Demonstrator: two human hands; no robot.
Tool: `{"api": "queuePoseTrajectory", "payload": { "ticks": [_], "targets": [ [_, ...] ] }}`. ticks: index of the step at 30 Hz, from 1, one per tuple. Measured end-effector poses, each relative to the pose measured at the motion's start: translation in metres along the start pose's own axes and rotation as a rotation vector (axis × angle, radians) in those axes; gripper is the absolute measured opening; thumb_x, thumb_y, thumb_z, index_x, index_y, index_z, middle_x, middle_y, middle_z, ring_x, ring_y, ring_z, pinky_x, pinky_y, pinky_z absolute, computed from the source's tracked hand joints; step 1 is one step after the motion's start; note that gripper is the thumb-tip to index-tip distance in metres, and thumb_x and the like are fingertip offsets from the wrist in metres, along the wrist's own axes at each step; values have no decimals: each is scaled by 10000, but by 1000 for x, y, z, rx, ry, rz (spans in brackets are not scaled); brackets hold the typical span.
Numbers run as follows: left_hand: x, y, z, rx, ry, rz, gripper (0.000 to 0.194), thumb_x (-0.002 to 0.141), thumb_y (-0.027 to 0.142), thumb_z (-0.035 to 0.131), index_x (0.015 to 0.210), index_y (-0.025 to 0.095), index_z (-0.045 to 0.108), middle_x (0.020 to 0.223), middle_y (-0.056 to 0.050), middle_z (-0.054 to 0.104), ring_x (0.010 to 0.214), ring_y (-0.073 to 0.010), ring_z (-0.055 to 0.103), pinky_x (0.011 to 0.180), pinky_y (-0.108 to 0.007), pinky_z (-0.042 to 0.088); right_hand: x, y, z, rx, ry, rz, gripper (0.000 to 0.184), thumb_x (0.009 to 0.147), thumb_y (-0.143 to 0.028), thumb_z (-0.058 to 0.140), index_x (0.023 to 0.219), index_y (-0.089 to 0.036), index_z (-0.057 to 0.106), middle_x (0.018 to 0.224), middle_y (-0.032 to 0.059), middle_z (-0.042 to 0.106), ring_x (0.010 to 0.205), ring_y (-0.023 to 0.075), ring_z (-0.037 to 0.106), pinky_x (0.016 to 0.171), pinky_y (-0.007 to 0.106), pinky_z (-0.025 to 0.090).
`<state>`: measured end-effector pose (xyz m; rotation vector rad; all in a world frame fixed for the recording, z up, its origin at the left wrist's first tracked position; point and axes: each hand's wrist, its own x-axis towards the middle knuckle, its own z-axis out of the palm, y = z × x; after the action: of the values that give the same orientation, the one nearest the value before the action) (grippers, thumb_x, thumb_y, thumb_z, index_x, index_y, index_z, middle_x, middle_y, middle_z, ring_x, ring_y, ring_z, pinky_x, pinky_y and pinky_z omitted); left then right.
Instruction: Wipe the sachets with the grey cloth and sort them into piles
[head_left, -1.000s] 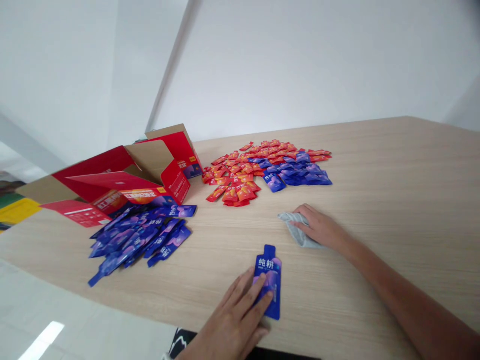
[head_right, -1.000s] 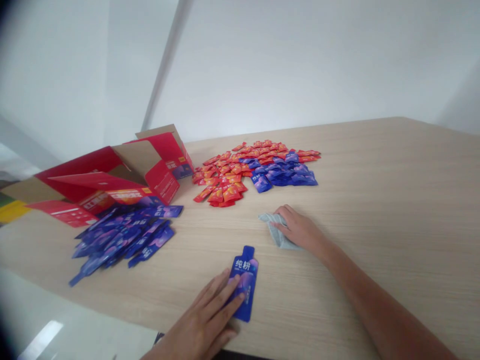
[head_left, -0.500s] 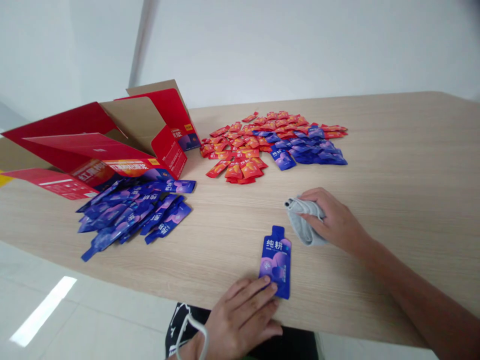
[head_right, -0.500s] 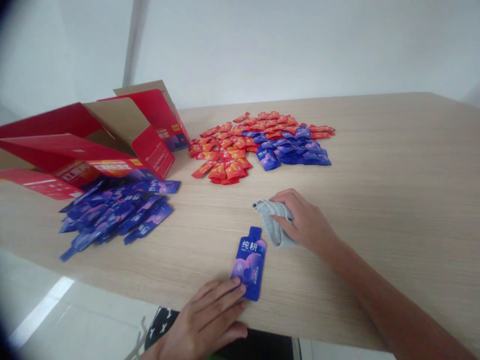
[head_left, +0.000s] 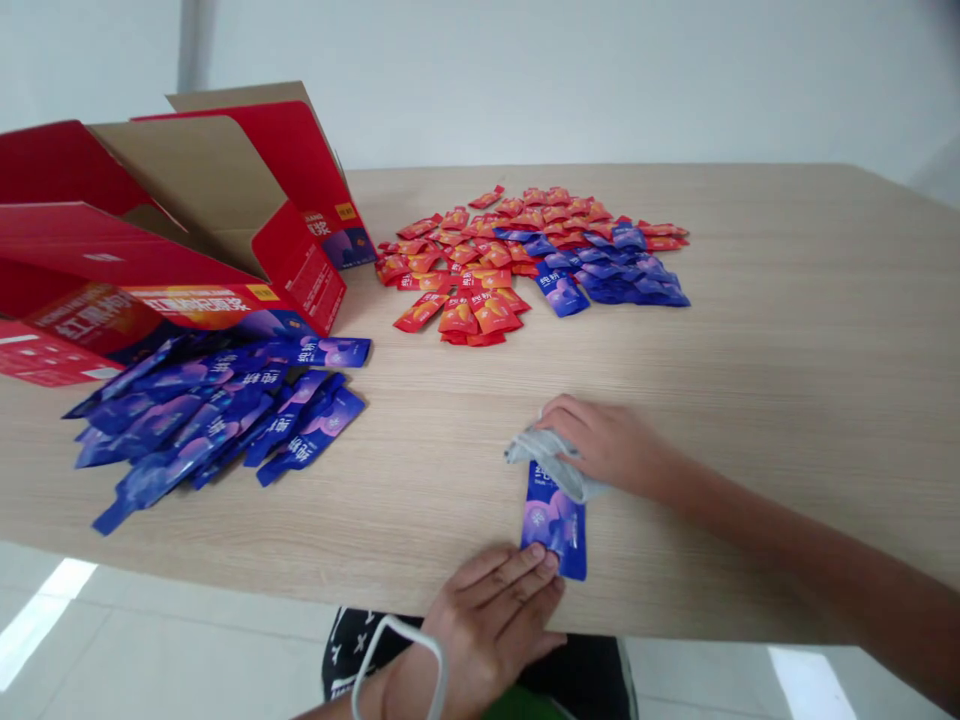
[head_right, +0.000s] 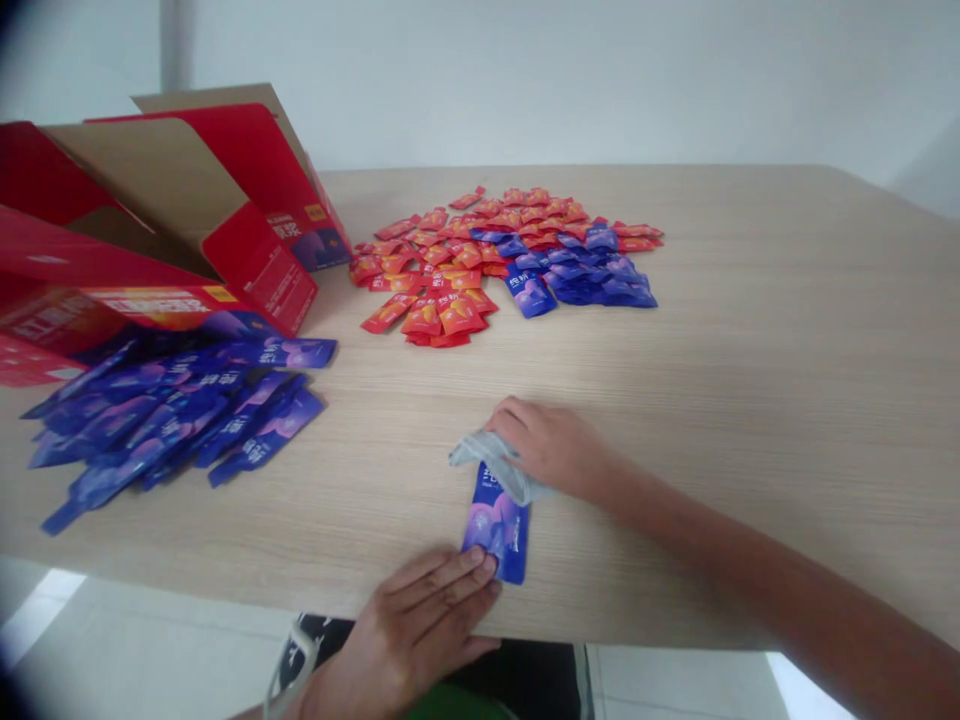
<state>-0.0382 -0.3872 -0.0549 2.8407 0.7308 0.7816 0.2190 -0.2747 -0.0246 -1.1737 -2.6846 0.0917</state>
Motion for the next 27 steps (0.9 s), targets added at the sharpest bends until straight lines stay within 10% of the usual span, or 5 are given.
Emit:
{"api": "queuePoseTrajectory", "payload": {
  "ticks": [9, 18, 27],
  "targets": [
    [1, -1, 3, -117, 83, -62, 305, 994, 393, 636, 1173, 161, 717, 1123, -13, 780, 1082, -142, 728, 1122, -277, 491, -34, -58, -3, 206, -42, -113, 200, 947, -189, 559, 1126, -216, 645, 1089, 64, 712, 908, 181, 683, 744, 297, 561],
    [-6, -1, 10, -83, 73, -39, 334, 995, 411, 631, 1209, 165, 703, 1272, -39, 727, 1242, -150, 653, 1146, -274, 464, -1, -2, -13, 33, 12, 163, 256, 936, -215, 576, 1188, -193, 613, 1161, 99, 679, 1015, 223, 689, 750, 302, 580],
    [-13, 0, 26, -60, 115, -27, 384, 981, 508, 619, 1164, 185, 715, 1220, -18, 752, 1261, -138, 635, 1152, -268, 454, -32, -50, 15, 220, -14, -57, 318, 879, -149, 535, 1167, -233, 642, 1105, 75, 714, 968, 202, 704, 772, 301, 606]
  ]
}}
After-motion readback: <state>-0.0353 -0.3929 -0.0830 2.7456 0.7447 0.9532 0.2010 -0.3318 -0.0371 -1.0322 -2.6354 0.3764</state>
